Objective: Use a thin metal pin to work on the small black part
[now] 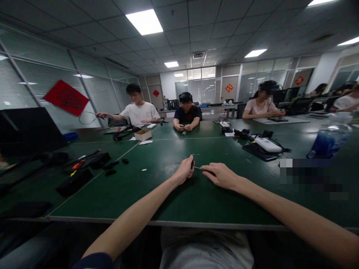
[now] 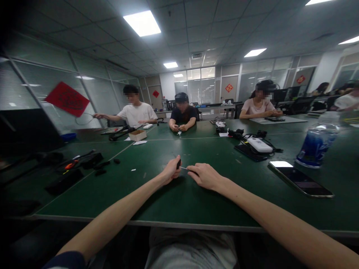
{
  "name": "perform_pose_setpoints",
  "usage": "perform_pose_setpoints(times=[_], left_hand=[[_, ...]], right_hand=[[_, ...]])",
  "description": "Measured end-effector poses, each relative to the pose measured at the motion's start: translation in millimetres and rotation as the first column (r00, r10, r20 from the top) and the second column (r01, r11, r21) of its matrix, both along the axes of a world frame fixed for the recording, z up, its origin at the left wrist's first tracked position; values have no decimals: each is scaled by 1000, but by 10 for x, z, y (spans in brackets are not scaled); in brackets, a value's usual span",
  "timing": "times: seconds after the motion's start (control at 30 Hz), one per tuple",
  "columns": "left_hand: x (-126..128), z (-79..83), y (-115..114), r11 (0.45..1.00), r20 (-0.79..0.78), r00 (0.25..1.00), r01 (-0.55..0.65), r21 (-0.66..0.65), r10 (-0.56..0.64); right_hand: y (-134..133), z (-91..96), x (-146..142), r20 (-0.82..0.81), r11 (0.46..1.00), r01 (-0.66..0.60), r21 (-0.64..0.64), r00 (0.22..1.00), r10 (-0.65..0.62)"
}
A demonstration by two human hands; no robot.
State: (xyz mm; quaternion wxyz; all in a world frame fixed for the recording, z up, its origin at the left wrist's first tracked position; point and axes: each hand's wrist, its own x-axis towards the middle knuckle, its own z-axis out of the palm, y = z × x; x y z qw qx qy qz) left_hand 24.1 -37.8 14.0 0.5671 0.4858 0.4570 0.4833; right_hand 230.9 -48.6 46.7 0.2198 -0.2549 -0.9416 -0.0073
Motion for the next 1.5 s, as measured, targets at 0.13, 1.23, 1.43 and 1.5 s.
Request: perform_pose_setpoints(times=[0.13, 1.23, 1.43, 1.5], left_hand=[[10, 25, -19, 1000, -5, 1000, 4, -13, -4], [4, -6, 2, 1000, -13, 1000, 8, -17, -8], [11, -28, 10, 1000, -12, 1000, -3, -2, 3], [14, -41, 21, 1000, -15, 1000, -12, -2, 12]], right_hand=[[6, -11, 10, -30, 1000, -13, -20, 999, 12], [50, -56, 40, -11, 1000, 16, 4, 1000, -16], [33, -60, 40, -8, 1000, 18, 3, 1000, -18], [21, -63, 32, -6, 1000, 26, 3, 1000, -26]])
